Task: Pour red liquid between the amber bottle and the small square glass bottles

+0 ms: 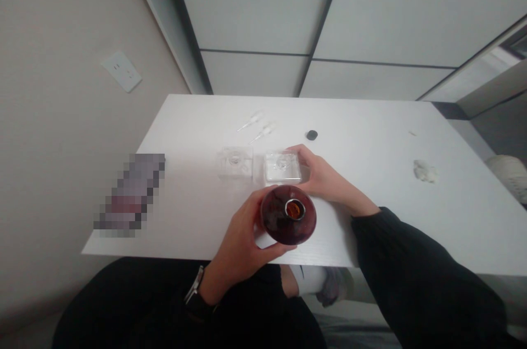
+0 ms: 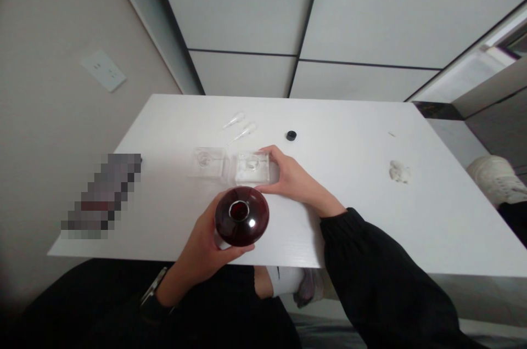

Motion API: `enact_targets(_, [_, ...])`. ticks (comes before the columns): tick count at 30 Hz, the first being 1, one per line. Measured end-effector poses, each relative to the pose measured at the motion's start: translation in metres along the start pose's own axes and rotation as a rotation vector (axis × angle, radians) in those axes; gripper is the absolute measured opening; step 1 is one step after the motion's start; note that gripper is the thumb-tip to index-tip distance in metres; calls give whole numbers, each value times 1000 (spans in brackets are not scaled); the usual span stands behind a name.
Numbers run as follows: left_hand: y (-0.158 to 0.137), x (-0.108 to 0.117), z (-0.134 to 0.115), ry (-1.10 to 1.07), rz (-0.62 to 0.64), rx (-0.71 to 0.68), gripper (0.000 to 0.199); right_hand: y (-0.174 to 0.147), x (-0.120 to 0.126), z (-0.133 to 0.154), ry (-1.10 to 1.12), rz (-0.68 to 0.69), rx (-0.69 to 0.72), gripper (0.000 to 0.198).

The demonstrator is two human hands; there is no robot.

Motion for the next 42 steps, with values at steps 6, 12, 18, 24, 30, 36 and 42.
enact_targets(6, [1, 0, 2, -12, 7, 22, 74, 1, 1, 3, -6, -17, 1, 66])
enact_targets(12, [2, 1, 2, -20, 5, 24, 74, -3, 5, 1, -2, -74, -5, 63])
enact_targets(18, [2, 0, 4, -7, 7, 63, 76, -11, 12, -3, -56, -147, 2, 62])
enact_targets(24, [1, 0, 6, -31, -11, 77, 76, -30, 34, 3, -106, -272, -11, 62])
enact_targets(30, [2, -1, 6, -34, -22, 56, 75, -63, 58, 24, -89, -388, -23, 66])
enact_targets(36, [4, 0, 5, -29, -42, 35, 74, -88, 67, 54, -89, -406, -21, 68])
enact_targets(42, [4, 0, 5, -18, -49, 38, 73, -105, 66, 81, -147, -403, -2, 75])
Point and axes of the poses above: each hand's wrist, its own y-axis towards the middle knuckle, its own x-axis out of the back of the hand, z = x × y, the point moved 6 cm from there along y, towards the middle knuckle, and after that the axes turned 7 degrees about x, right-handed, at the moved point
